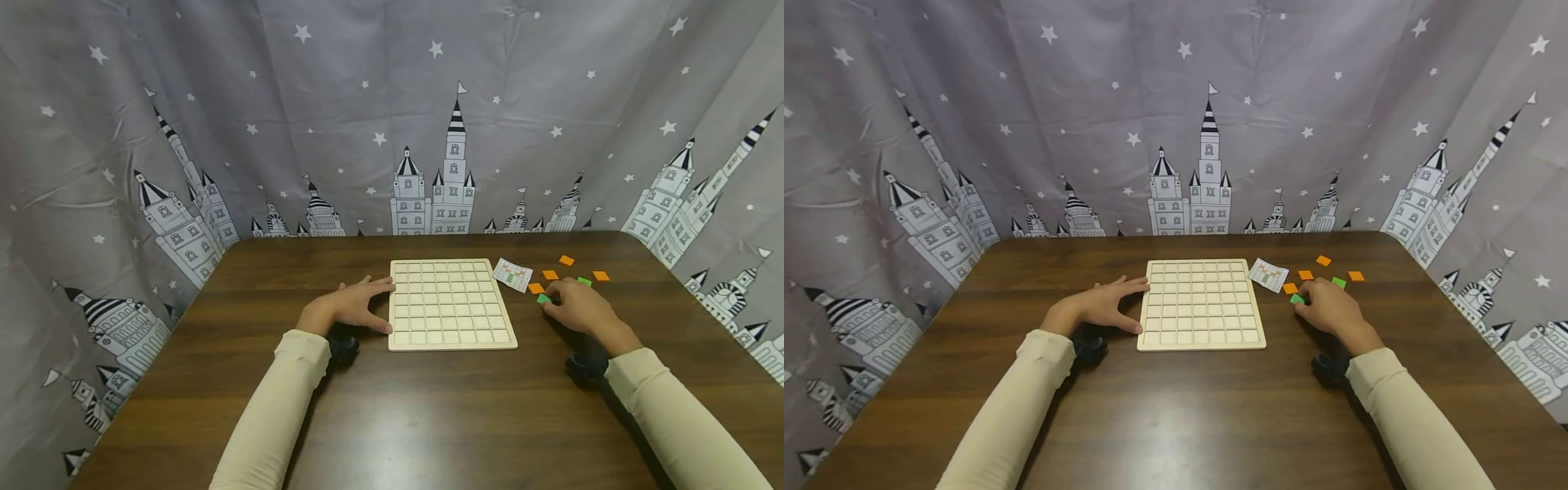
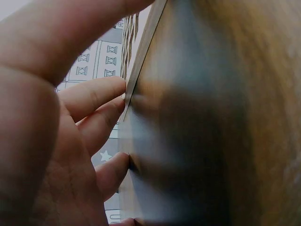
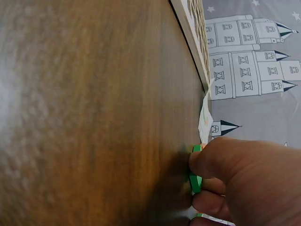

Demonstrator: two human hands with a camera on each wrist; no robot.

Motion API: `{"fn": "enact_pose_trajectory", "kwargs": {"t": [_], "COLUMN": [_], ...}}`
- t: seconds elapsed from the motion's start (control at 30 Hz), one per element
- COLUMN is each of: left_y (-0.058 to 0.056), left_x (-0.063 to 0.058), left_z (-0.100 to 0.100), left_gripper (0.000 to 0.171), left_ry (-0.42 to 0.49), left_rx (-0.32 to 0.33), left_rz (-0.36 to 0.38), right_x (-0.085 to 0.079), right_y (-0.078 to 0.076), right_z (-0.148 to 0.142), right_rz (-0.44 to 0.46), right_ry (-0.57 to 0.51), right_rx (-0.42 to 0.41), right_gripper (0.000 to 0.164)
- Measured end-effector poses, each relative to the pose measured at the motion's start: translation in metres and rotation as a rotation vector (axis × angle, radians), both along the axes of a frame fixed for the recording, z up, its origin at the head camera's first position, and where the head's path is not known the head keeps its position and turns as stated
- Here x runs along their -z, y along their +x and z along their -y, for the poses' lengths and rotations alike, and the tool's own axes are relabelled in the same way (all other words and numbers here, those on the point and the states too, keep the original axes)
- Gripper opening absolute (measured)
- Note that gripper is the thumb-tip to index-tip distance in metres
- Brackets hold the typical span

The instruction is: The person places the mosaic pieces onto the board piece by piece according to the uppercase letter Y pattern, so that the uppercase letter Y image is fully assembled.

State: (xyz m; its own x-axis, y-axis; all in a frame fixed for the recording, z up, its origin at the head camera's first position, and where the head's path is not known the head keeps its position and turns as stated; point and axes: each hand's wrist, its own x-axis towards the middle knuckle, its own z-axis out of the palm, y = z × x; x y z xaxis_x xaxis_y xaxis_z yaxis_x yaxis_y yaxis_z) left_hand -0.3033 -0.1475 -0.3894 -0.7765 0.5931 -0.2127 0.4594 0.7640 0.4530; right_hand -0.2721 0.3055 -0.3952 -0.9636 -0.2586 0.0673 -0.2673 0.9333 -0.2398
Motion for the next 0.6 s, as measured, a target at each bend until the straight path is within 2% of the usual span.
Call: {"fn": "enact_pose_trajectory", "kwargs": {"t": [0.13,0.33,0.47,0.6], "left_y": [0.0,-0.002,-0.001,0.001], "left_x": [0.001,0.002,0.001,0.0], "left_z": [0.0,0.0,-0.001,-0.002], "left_gripper": [0.097,0.093,0.1,0.107], "left_ry": [0.002,0.006,-0.003,-0.029], "left_rx": [-0.003,-0.001,-0.011,-0.029], "left_rz": [-0.002,-0.016,0.01,0.035], "right_x": [-0.005,-0.012,-0.015,-0.019], "right_y": [-0.001,-0.003,-0.005,-0.004], "right_z": [-0.001,0.01,0.027,0.047], "right_rz": [0.002,-0.061,-0.102,-0.102], "right_ry": [-0.014,-0.054,-0.087,-0.118], "right_rx": [-0.001,-0.022,-0.103,-0.193], "right_gripper": [0.032,0.029,0.026,0.023]}}
